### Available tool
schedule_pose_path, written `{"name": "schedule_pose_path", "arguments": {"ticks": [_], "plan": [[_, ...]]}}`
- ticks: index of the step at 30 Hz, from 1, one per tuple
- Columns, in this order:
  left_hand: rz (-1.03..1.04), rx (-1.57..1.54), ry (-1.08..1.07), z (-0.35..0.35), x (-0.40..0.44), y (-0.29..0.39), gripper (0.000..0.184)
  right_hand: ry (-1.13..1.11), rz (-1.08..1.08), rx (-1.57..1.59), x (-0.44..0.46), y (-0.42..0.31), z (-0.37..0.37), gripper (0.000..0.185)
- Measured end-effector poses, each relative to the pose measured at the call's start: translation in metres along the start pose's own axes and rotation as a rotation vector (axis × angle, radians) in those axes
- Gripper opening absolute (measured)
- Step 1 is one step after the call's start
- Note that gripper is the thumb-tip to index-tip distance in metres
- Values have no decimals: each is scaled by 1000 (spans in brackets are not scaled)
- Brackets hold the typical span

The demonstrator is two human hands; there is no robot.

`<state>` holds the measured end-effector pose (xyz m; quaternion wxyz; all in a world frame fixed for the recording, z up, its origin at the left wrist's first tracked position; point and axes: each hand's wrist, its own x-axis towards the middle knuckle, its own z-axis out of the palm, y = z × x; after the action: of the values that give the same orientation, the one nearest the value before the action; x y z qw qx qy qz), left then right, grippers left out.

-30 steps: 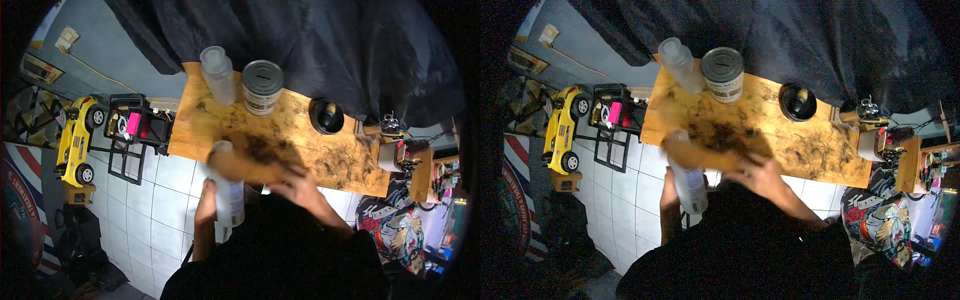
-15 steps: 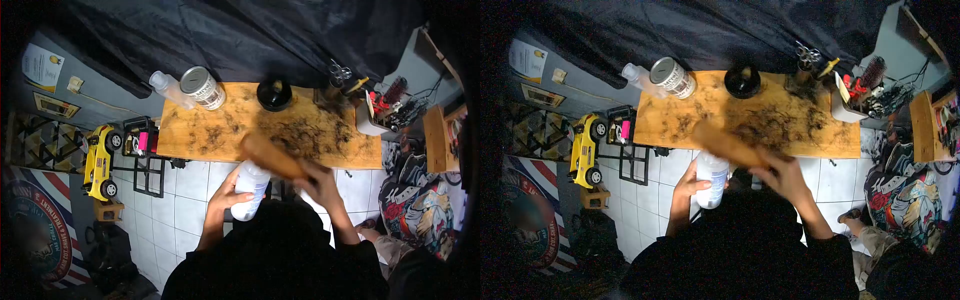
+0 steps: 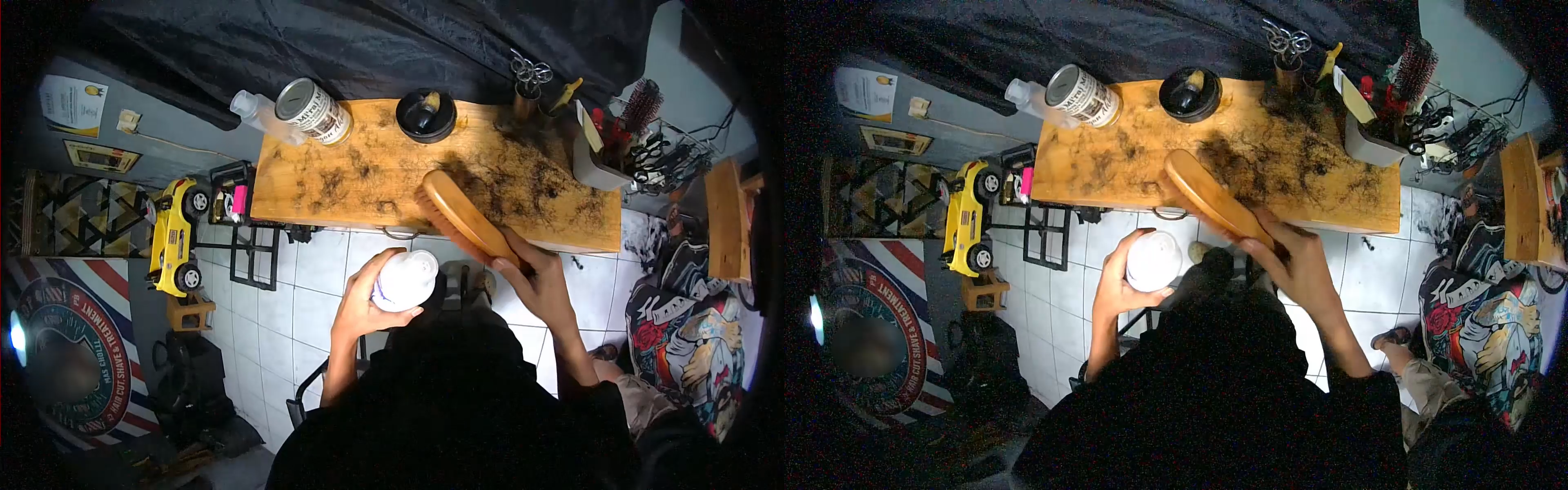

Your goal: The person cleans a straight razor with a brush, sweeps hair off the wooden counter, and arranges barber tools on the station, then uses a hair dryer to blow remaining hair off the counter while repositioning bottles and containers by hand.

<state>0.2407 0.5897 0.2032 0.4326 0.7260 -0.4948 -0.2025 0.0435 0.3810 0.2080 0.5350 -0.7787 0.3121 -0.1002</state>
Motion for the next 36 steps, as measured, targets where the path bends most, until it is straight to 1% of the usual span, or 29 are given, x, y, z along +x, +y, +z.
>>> {"name": "schedule_pose_path", "arguments": {"ticks": [1,2,3,4,6,8,9,10,12,13,14,15,16,17,18,20,21,23,24,26,27,28,30,31,32,33,34,35,36], "plan": [[-1,2,2,1,0,1,83,17,-146,88,-6,2,1,46],[-79,7,1,2,-1,2,83,32,-285,176,-13,2,1,46],[-152,10,1,3,0,3,82,-17,-388,207,-16,-3,1,46],[-94,44,-6,4,3,5,79,-76,-423,251,-17,-11,2,47],[18,208,77,7,4,7,75,-85,-316,-12,-13,-15,0,47],[36,270,94,1,1,9,73,47,-307,-36,2,3,3,45],[62,334,107,-2,2,9,70,125,-254,-216,5,1,1,44],[56,335,112,-5,1,11,70,117,-257,-216,4,0,0,44],[70,401,99,-9,0,13,72,138,-399,-98,2,-3,-6,45],[61,400,99,-10,-2,10,72,-26,-440,-77,-4,-11,-14,48],[108,442,110,-10,-3,6,66,-30,-436,-75,-7,-19,-16,48],[159,483,121,-11,-2,3,60,-123,-466,-161,-8,-27,-17,47],[161,484,120,-13,-1,3,60,-213,-495,-248,-7,-31,-16,46],[245,562,131,-15,1,4,56,-228,-383,-228,-3,-28,-13,44],[327,639,143,-16,1,5,51,-206,-416,-130,7,-14,-9,45],[381,647,197,-18,6,4,46,-266,-145,-414,15,-14,-19,45],[369,634,216,-20,8,4,45,-259,-152,-414,18,-9,-19,45],[368,632,235,-21,9,2,41,-109,-354,-212,16,3,-13,46],[369,634,237,-20,11,-1,41,-109,-357,-212,14,1,-12,46],[346,566,250,-15,11,-6,42,-296,-320,321,6,-6,-5,47],[381,529,295,-12,12,-7,46,-338,-303,341,3,-11,1,48],[385,527,292,-11,13,-8,46,-372,-211,348,3,-7,7,48],[360,505,378,-8,11,-9,52,-285,-193,370,5,8,21,49],[313,480,402,-8,8,-13,58,-288,-196,369,6,8,21,49],[309,480,401,-5,5,-12,58,-213,-111,287,4,4,21,50],[201,368,468,1,3,-10,60,-137,-24,203,3,0,22,51],[98,256,535,5,4,-9,63,-134,-24,201,1,-5,24,51],[85,282,517,6,3,-14,70,-80,-105,337,-3,-10,28,52],[85,276,514,8,4,-11,70,-26,-185,472,-8,-15,32,53]]}}
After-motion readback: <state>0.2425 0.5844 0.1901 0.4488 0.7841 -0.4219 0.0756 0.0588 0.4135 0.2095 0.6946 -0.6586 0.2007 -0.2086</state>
